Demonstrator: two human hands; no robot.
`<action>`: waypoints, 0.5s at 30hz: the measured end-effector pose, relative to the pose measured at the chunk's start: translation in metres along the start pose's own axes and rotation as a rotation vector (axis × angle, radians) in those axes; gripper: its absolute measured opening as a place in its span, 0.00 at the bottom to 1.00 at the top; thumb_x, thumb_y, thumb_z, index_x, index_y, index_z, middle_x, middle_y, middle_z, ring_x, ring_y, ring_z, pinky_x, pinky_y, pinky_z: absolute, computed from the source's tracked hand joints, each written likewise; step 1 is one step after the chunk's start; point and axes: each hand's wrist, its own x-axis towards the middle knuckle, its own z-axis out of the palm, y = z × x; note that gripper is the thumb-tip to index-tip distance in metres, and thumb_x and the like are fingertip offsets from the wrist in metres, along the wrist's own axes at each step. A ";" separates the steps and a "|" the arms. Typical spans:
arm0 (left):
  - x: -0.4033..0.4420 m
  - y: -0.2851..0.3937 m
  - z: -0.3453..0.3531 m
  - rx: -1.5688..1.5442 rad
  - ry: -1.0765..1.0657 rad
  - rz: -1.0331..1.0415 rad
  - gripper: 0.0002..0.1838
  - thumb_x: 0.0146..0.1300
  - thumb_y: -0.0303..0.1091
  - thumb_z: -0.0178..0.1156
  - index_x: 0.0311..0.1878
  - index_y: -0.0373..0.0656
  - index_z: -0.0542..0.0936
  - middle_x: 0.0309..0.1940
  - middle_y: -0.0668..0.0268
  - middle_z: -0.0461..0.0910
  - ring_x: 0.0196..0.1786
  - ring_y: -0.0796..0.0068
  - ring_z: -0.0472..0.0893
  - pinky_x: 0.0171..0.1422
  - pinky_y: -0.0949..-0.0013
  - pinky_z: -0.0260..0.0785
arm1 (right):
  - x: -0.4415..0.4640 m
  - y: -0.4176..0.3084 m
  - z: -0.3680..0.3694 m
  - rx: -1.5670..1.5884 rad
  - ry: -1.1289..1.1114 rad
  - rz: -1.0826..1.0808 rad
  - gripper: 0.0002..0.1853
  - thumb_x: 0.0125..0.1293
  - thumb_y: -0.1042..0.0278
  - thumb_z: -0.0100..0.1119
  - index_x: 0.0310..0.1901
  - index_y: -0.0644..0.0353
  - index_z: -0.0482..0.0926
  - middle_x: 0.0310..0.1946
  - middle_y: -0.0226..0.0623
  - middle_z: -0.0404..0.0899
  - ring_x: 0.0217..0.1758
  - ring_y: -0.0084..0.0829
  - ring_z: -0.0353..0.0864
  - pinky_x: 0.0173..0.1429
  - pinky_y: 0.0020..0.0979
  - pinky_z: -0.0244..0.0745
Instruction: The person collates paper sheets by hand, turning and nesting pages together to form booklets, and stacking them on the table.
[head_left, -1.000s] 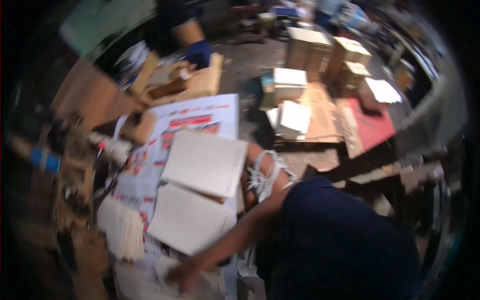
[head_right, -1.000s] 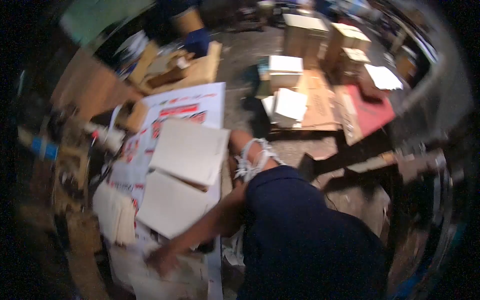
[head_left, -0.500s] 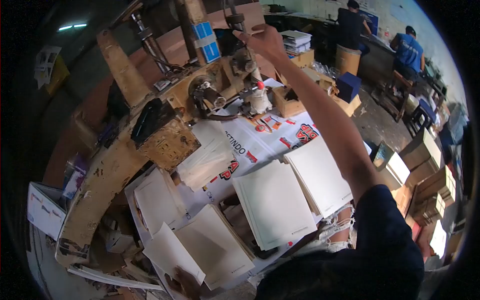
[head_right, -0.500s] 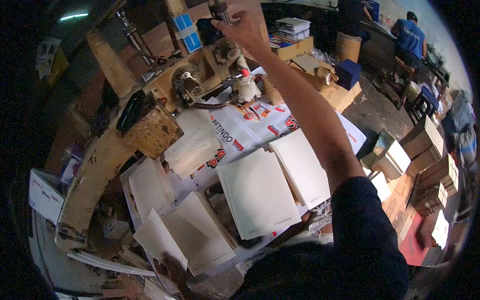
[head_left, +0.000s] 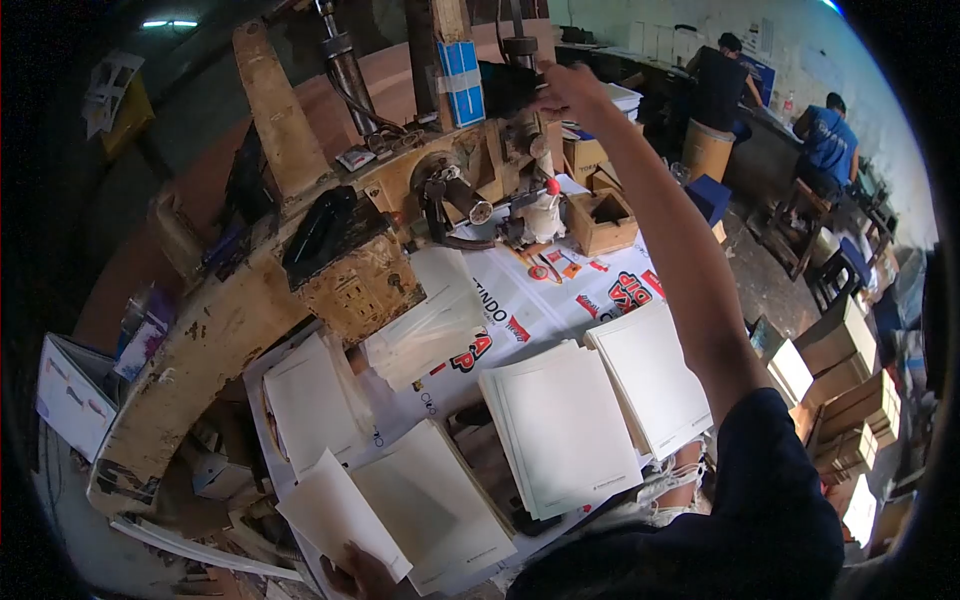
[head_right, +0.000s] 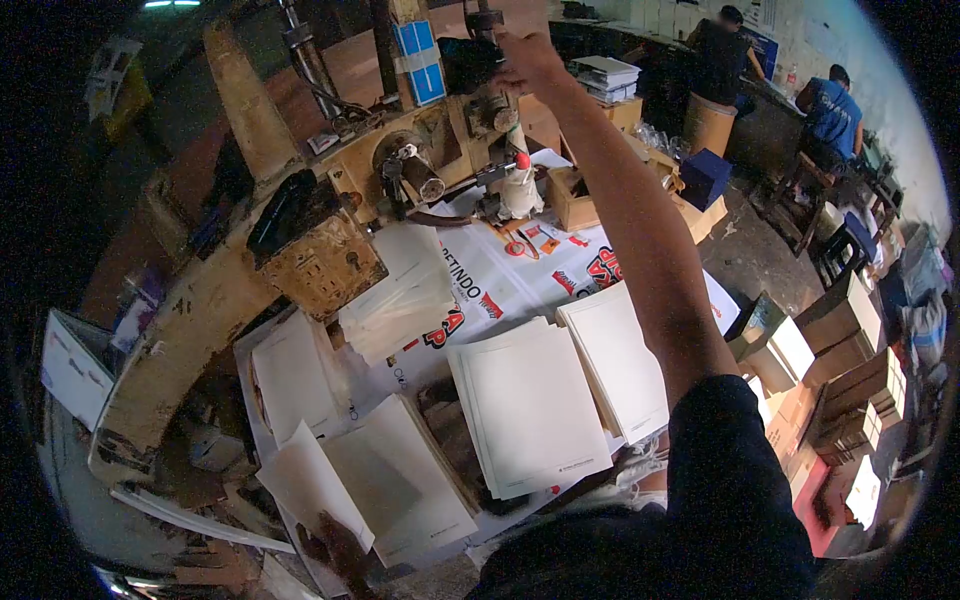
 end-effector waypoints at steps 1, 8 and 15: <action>0.000 0.000 0.000 0.003 -0.009 -0.025 0.33 0.63 0.33 0.66 0.68 0.40 0.62 0.58 0.47 0.72 0.54 0.59 0.75 0.58 0.60 0.72 | 0.003 0.008 0.006 0.089 -0.021 -0.010 0.24 0.67 0.49 0.57 0.43 0.69 0.78 0.36 0.44 0.81 0.35 0.34 0.84 0.44 0.35 0.82; -0.004 0.031 0.007 0.092 -0.024 -0.117 0.34 0.64 0.32 0.65 0.69 0.41 0.58 0.59 0.47 0.71 0.55 0.58 0.74 0.60 0.58 0.70 | -0.007 0.016 0.022 -0.038 0.041 -0.112 0.17 0.72 0.61 0.52 0.46 0.71 0.76 0.35 0.38 0.76 0.36 0.29 0.80 0.40 0.31 0.84; -0.003 0.025 0.009 0.065 -0.034 -0.154 0.33 0.66 0.36 0.64 0.69 0.41 0.58 0.63 0.47 0.66 0.59 0.58 0.71 0.62 0.57 0.69 | -0.012 0.046 0.021 0.286 0.152 -0.198 0.22 0.76 0.56 0.45 0.34 0.70 0.73 0.22 0.33 0.69 0.24 0.25 0.75 0.36 0.32 0.87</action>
